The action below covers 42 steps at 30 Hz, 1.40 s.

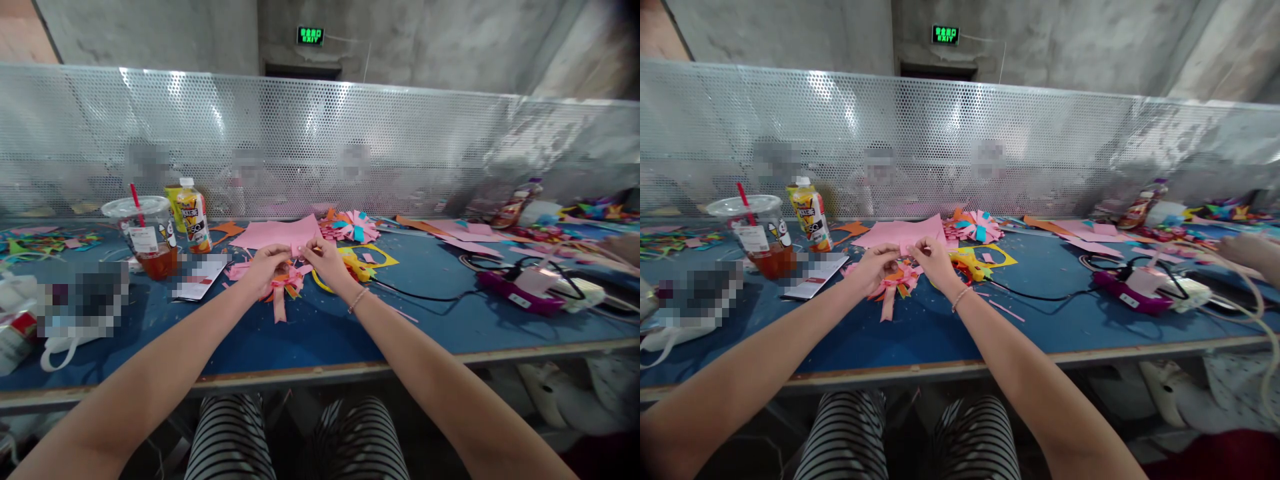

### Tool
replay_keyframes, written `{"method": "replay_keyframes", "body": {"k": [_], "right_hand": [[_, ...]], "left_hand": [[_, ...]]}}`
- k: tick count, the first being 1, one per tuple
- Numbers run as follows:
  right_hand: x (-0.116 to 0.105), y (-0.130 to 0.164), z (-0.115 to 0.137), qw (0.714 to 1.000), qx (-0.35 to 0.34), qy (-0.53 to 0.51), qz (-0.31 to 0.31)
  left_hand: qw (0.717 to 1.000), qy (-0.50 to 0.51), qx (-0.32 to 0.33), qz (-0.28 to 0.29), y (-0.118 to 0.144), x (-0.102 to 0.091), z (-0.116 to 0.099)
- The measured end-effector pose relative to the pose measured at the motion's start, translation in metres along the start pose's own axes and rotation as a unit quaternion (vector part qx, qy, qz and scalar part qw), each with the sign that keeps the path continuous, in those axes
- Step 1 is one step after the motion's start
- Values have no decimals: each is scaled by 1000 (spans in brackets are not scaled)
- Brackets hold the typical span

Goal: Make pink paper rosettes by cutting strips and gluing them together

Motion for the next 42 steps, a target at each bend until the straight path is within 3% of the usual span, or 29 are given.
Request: {"method": "replay_keyframes", "body": {"k": [10,19,30,42], "right_hand": [[2,-1,-13,987,66,-146,-13],[4,-2,-15,990,54,-130,9],[3,-2,-15,982,67,-175,-19],[7,-1,-13,979,71,-192,-9]], "left_hand": [[999,-27,23,6,-2,-2,-1],[999,-37,28,10,-3,-2,0],[986,-122,108,-23,5,3,-17],[971,-182,147,-47,3,-1,-17]]}}
Point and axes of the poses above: each hand's wrist, its own y-axis away from the middle knuckle, its own x-axis out of the palm, z = x × y, the point moved 6 cm from there along -y, towards the middle knuckle, and after that the axes turned 8 degrees about -y, right-handed, at the moved point
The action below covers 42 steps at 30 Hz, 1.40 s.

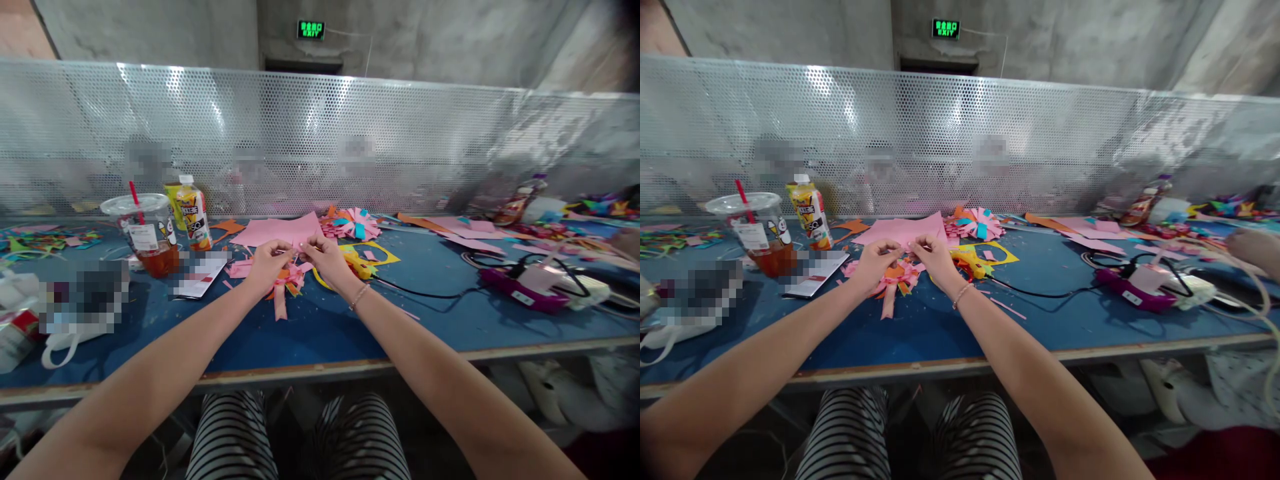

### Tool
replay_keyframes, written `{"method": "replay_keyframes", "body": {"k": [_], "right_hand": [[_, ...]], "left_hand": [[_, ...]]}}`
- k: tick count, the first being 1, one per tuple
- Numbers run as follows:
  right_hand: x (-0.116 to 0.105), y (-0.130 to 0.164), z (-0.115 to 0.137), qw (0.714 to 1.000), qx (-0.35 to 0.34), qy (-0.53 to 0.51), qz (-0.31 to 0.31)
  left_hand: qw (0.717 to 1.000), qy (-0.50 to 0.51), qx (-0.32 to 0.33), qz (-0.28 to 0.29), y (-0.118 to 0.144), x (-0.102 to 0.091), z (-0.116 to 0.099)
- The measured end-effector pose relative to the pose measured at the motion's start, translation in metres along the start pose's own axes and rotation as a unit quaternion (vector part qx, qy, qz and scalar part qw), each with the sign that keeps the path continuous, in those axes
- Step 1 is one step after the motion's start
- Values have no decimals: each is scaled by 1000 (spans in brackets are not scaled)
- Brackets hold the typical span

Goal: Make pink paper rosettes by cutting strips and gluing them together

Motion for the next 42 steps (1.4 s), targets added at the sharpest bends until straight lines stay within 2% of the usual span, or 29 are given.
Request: {"method": "replay_keyframes", "body": {"k": [4,10,16,23,26,31,34,36,39,42], "right_hand": [[1,2,-2,999,28,-22,0],[4,5,-10,992,106,-69,23],[6,8,-14,991,115,30,64],[6,7,-16,979,97,136,116],[9,8,-15,961,86,204,165],[18,20,-8,914,64,295,270],[21,25,-7,876,11,376,302],[22,23,-9,856,-14,415,309],[18,14,-7,853,-8,431,296],[0,18,18,836,-30,498,230]], "left_hand": [[1000,3,-11,-14,-4,-4,6],[998,37,-32,-33,-10,-11,14],[996,57,-50,-41,-12,-13,20],[997,49,-43,-50,-16,-18,23],[996,42,-47,-60,-18,-21,24],[995,42,-62,-72,-19,-25,23],[994,41,-65,-73,-18,-26,21],[994,43,-66,-71,-18,-25,21],[994,46,-65,-74,-19,-27,22],[993,50,-64,-86,-22,-33,26]]}}
Point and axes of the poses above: each hand's wrist, its own y-axis away from the middle knuckle, its own x-axis out of the palm, z = x × y, the point moved 6 cm from there along -y, towards the middle knuckle, and after that the axes turned 8 degrees about -y, right-handed, at the moved point
